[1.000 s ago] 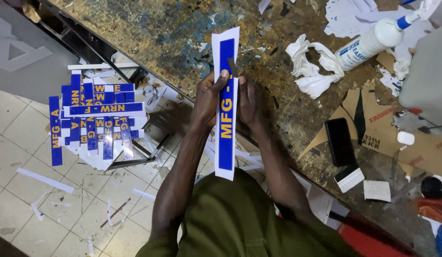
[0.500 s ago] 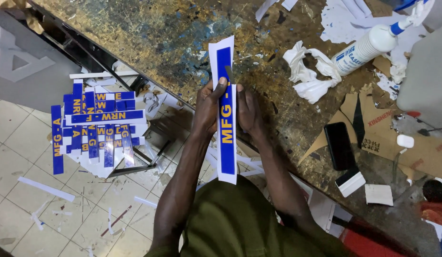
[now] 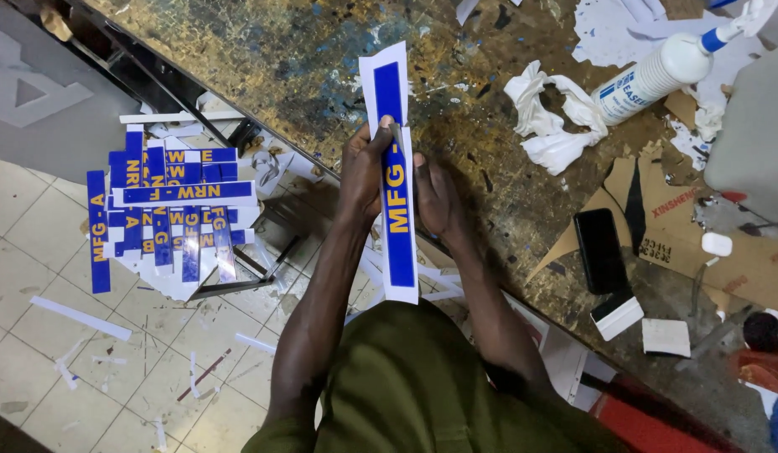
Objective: Trimming the edges of vinyl stickers and cleaning them with a cloth on a production workbench.
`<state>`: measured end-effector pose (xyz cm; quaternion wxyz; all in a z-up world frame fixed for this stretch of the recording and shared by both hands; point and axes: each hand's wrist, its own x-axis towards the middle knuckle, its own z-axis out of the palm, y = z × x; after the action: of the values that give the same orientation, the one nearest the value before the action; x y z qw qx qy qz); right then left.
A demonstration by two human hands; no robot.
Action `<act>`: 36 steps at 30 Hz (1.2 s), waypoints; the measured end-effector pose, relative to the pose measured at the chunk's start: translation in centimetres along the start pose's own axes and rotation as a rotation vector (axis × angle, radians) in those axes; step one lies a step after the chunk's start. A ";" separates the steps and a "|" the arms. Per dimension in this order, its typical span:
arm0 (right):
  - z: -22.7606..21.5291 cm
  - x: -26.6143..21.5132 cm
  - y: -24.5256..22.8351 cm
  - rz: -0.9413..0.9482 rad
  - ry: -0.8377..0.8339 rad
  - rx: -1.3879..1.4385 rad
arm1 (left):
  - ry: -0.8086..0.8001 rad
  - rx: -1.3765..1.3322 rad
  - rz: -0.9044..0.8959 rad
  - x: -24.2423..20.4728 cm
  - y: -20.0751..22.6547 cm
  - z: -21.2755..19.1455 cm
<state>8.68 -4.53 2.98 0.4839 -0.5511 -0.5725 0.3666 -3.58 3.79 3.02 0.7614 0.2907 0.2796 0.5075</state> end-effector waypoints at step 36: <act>0.6 -7.4 2.9 0.389 -0.332 -0.007 | 0.391 0.035 0.045 8.9 0.1 -10.5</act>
<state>8.38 -11.40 -1.06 0.3017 -0.5848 -0.5284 0.5364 -8.34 13.79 -5.16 0.6759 0.2060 0.4241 0.5664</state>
